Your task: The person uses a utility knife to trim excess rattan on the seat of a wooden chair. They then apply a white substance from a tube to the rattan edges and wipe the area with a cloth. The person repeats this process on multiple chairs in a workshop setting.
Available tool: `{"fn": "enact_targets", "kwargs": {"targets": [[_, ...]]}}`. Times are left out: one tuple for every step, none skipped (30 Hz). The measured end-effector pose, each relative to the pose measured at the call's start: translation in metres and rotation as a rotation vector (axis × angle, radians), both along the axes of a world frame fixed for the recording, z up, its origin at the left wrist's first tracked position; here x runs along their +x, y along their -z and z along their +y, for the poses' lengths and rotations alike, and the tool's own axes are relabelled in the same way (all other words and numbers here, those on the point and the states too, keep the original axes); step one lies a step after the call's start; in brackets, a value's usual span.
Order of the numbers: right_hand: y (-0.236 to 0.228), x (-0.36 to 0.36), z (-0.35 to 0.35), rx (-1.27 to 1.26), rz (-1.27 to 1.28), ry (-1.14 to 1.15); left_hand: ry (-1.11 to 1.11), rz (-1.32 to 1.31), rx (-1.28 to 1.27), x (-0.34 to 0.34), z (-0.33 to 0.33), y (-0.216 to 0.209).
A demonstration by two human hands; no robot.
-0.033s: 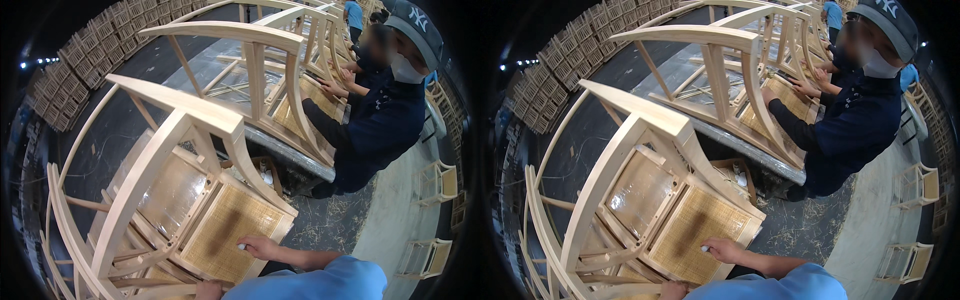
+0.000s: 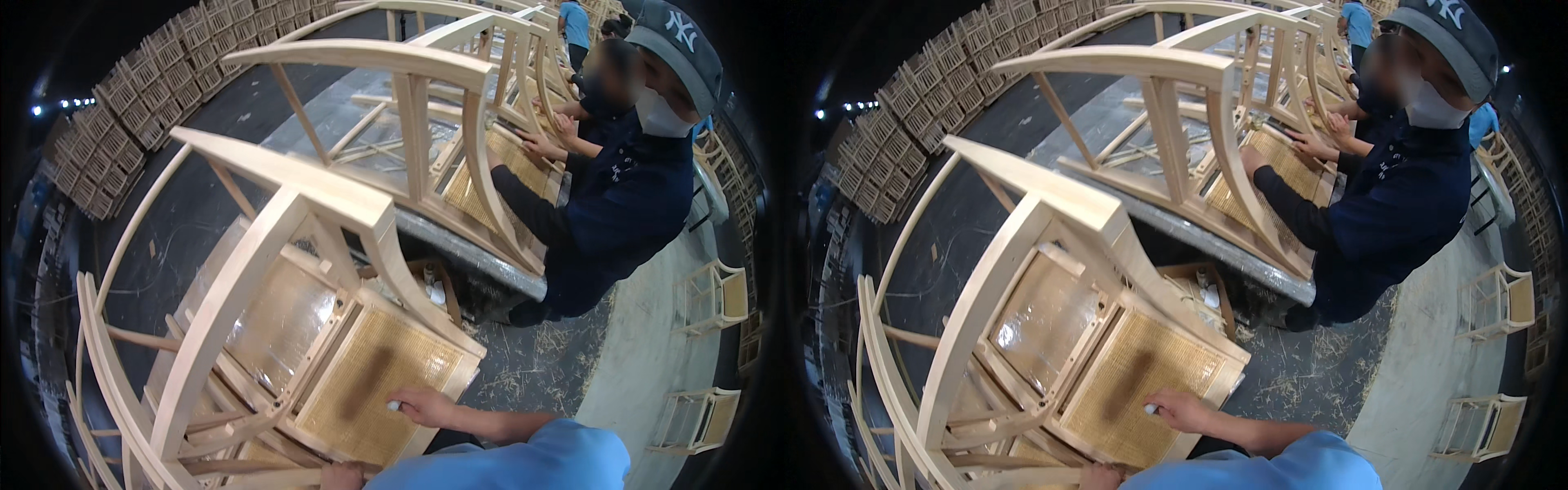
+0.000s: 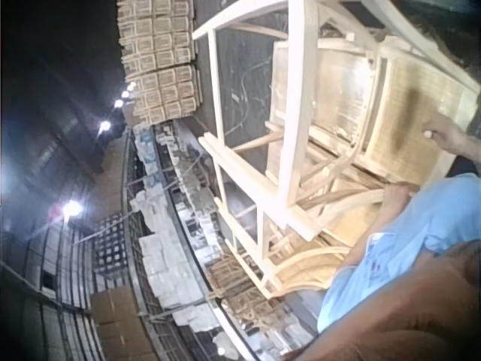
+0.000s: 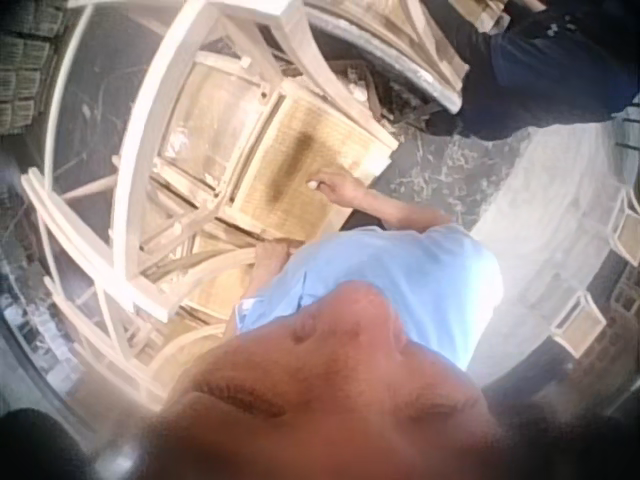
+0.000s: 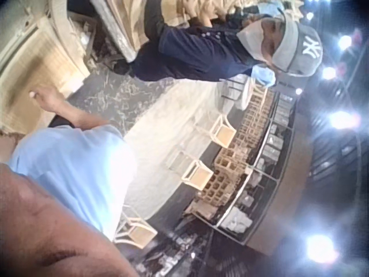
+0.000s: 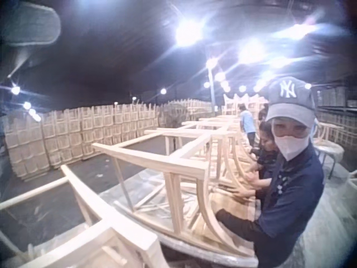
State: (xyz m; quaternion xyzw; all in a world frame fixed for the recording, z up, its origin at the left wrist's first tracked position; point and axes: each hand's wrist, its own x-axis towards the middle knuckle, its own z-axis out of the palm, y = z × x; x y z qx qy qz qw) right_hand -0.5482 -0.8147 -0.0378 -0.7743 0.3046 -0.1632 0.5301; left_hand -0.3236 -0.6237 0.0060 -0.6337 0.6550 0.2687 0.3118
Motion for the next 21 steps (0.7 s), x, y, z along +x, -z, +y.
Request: {"fn": "enact_targets", "kwargs": {"targets": [[0.002, -0.002, -0.004, 0.016, 0.001, 0.006, -0.006, 0.02, 0.015, -0.001, -0.006, -0.005], [0.004, -0.003, -0.008, 0.033, 0.002, 0.011, -0.008, 0.041, 0.023, -0.004, -0.014, -0.009], [0.006, -0.002, -0.009, 0.056, -0.003, 0.011, -0.008, 0.05, 0.031, -0.006, -0.02, -0.012], [0.009, -0.001, -0.009, 0.043, -0.036, 0.018, -0.007, 0.058, 0.035, -0.008, -0.025, -0.014], [0.012, 0.001, -0.01, 0.031, -0.067, 0.024, -0.004, 0.06, 0.042, -0.008, -0.029, -0.015], [0.014, 0.002, -0.011, 0.021, -0.098, 0.028, -0.001, 0.066, 0.055, -0.009, -0.032, -0.018], [0.016, 0.003, -0.012, 0.032, -0.104, 0.033, 0.0, 0.067, 0.055, -0.009, -0.036, -0.016], [0.018, 0.004, -0.013, 0.044, -0.108, 0.037, 0.003, 0.067, 0.065, -0.009, -0.038, -0.018], [0.019, 0.005, -0.013, 0.06, -0.111, 0.041, 0.009, 0.065, 0.068, -0.01, -0.039, -0.019], [0.02, 0.005, -0.013, 0.047, -0.113, 0.044, 0.01, 0.069, 0.075, -0.01, -0.042, -0.019], [0.021, 0.005, -0.013, 0.034, -0.115, 0.048, 0.016, 0.071, 0.075, -0.011, -0.041, -0.018], [0.022, 0.006, -0.012, 0.021, -0.117, 0.051, 0.018, 0.072, 0.078, -0.009, -0.043, -0.019], [0.022, 0.006, -0.009, 0.022, -0.123, 0.061, 0.022, 0.072, 0.082, -0.009, -0.042, -0.018], [0.024, 0.006, -0.008, 0.022, -0.129, 0.067, 0.026, 0.073, 0.083, -0.009, -0.043, -0.017], [0.022, 0.005, -0.007, 0.018, -0.134, 0.072, 0.023, 0.073, 0.08, -0.009, -0.042, -0.017], [0.02, 0.003, -0.004, 0.039, -0.133, 0.076, 0.023, 0.072, 0.08, -0.009, -0.042, -0.016], [0.019, 0.002, -0.002, 0.04, -0.119, 0.069, 0.021, 0.075, 0.081, -0.008, -0.041, -0.016], [0.019, 0.001, 0.0, 0.036, -0.104, 0.065, 0.025, 0.074, 0.082, -0.009, -0.042, -0.016], [0.02, -0.001, 0.002, 0.032, -0.089, 0.061, 0.028, 0.073, 0.079, -0.009, -0.043, -0.016], [0.021, -0.003, 0.006, 0.046, -0.073, 0.057, 0.028, 0.075, 0.08, -0.01, -0.043, -0.016], [0.02, -0.004, 0.009, 0.056, -0.061, 0.053, 0.03, 0.072, 0.079, -0.01, -0.045, -0.018]]}}
